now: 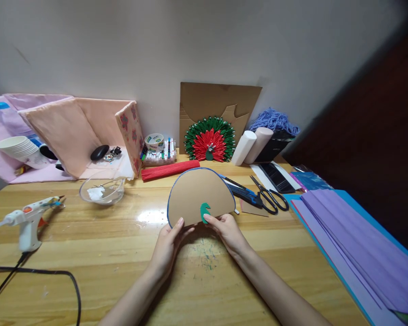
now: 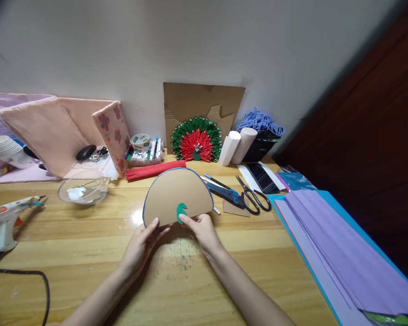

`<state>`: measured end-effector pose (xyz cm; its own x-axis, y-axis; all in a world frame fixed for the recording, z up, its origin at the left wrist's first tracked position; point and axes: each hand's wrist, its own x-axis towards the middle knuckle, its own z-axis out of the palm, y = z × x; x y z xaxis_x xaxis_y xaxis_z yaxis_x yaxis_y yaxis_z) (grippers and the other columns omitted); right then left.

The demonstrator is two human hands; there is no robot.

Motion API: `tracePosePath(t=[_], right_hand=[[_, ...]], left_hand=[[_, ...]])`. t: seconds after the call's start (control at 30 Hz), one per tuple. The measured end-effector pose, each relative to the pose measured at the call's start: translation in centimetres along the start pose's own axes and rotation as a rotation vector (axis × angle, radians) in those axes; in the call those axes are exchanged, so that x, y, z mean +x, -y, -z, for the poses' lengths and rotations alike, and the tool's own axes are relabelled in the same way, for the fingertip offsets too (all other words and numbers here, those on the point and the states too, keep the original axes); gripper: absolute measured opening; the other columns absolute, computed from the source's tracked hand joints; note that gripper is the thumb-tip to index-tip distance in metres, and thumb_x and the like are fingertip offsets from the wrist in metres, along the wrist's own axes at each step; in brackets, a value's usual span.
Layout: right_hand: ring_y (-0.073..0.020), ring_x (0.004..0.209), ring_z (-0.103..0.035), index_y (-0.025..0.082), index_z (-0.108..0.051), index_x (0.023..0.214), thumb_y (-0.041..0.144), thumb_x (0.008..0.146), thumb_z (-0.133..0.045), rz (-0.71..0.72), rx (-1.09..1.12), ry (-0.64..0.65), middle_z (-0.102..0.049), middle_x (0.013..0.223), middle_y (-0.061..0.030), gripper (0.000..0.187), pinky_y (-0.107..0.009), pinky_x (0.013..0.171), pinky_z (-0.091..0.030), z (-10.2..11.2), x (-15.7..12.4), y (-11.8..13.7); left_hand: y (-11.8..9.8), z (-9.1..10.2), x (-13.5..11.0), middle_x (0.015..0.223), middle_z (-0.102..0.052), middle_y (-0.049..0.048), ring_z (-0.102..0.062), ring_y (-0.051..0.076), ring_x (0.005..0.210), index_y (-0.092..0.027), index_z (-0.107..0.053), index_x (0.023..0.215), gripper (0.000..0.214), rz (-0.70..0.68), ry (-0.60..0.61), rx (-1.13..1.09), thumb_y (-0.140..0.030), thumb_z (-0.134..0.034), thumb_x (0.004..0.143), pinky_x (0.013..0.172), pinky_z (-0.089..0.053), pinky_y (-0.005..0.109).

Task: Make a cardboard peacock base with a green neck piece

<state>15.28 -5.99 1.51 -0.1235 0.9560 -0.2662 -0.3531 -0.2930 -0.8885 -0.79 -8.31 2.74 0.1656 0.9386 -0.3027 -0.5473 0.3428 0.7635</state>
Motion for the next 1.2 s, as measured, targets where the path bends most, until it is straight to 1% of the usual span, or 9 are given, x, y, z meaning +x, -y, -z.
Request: tracePosePath(t=[0.23, 0.47, 0.67, 0.77, 0.9, 0.97, 1.07, 1.13, 1.2], right_hand=[[-0.0207, 0.073, -0.066, 0.012, -0.074, 0.080, 0.038, 0.061, -0.077, 0.017, -0.035, 0.011, -0.073, 0.076, -0.0098, 0.032, -0.030, 0.070, -0.050, 0.0, 0.1, -0.1], [-0.0204, 0.073, -0.066, 0.012, -0.073, 0.077, 0.039, 0.061, -0.077, 0.019, -0.025, -0.002, -0.072, 0.075, -0.0090, 0.032, -0.030, 0.071, -0.050, 0.0, 0.0, -0.2], [-0.0192, 0.074, -0.066, 0.012, -0.071, 0.081, 0.037, 0.062, -0.078, -0.004, 0.011, 0.021, -0.071, 0.073, -0.0077, 0.033, -0.030, 0.073, -0.050, 0.0, 0.1, 0.0], [-0.0166, 0.071, -0.065, 0.013, -0.068, 0.075, 0.040, 0.062, -0.077, -0.010, 0.063, -0.060, -0.070, 0.073, -0.0053, 0.031, -0.028, 0.069, -0.052, 0.5, 0.5, 0.7], [-0.0143, 0.066, -0.063, 0.017, -0.064, 0.083, 0.045, 0.062, -0.074, 0.082, 0.093, -0.232, -0.067, 0.076, -0.0019, 0.036, -0.026, 0.064, -0.053, 2.3, 1.8, 1.7], [-0.0144, 0.066, -0.062, 0.017, -0.062, 0.085, 0.047, 0.064, -0.071, 0.152, 0.034, -0.317, -0.067, 0.078, -0.0033, 0.038, -0.027, 0.063, -0.053, 3.3, 2.5, 1.9], [-0.0151, 0.066, -0.060, 0.018, -0.059, 0.081, 0.044, 0.066, -0.066, 0.288, -0.170, -0.435, -0.066, 0.080, -0.0047, 0.031, -0.029, 0.062, -0.051, 5.1, 3.3, 2.2], [-0.0164, 0.067, -0.060, 0.018, -0.058, 0.079, 0.040, 0.071, -0.059, 0.333, -0.385, -0.422, -0.065, 0.082, -0.0056, 0.023, -0.031, 0.063, -0.051, 6.5, 3.5, 2.6], [-0.0185, 0.069, -0.060, 0.019, -0.059, 0.081, 0.033, 0.075, -0.051, 0.331, -0.696, -0.383, -0.064, 0.085, -0.0065, 0.017, -0.034, 0.067, -0.050, 8.2, 3.3, 3.4]], left_hand=[[-0.1, 0.0, 0.0, 0.104, -0.068, 0.0138, -0.064, 0.025, 0.098, -0.010, -0.067, 0.103, 0.037, 0.004, -0.035, 0.023, -0.034, -0.066, 0.075, 0.080, -0.051, 0.029], [0.1, 0.1, 0.0, 0.103, -0.069, 0.0127, -0.064, 0.023, 0.097, -0.011, -0.067, 0.103, 0.034, 0.013, -0.027, 0.012, -0.033, -0.064, 0.077, 0.079, -0.051, 0.027], [-0.1, 0.2, 0.2, 0.105, -0.068, 0.0136, -0.064, 0.023, 0.098, -0.010, -0.065, 0.107, 0.037, 0.011, -0.041, -0.006, -0.033, -0.064, 0.078, 0.081, -0.052, 0.027], [-0.8, 0.5, 0.4, 0.104, -0.069, 0.0125, -0.065, 0.022, 0.096, -0.010, -0.065, 0.105, 0.035, -0.010, -0.089, -0.022, -0.032, -0.066, 0.077, 0.080, -0.053, 0.026], [-1.8, 1.2, 1.0, 0.095, -0.071, 0.0109, -0.067, 0.019, 0.088, -0.010, -0.066, 0.095, 0.027, -0.031, -0.168, -0.033, -0.027, -0.067, 0.075, 0.076, -0.054, 0.023], [-2.1, 1.6, 1.2, 0.084, -0.072, 0.0100, -0.068, 0.017, 0.079, -0.009, -0.065, 0.089, 0.021, -0.026, -0.212, -0.007, -0.024, -0.067, 0.075, 0.069, -0.055, 0.021], [-2.3, 2.1, 1.8, 0.072, -0.071, 0.0073, -0.068, 0.015, 0.064, -0.009, -0.062, 0.084, 0.017, -0.008, -0.251, 0.078, -0.021, -0.068, 0.073, 0.059, -0.054, 0.020], [-2.2, 2.4, 2.2, 0.071, -0.071, 0.0066, -0.067, 0.014, 0.061, -0.010, -0.060, 0.084, 0.017, 0.011, -0.265, 0.140, -0.021, -0.067, 0.074, 0.058, -0.054, 0.020], [-2.1, 2.8, 2.6, 0.070, -0.071, 0.0075, -0.067, 0.014, 0.059, -0.010, -0.059, 0.081, 0.019, 0.036, -0.286, 0.212, -0.027, -0.066, 0.076, 0.055, -0.053, 0.020]])
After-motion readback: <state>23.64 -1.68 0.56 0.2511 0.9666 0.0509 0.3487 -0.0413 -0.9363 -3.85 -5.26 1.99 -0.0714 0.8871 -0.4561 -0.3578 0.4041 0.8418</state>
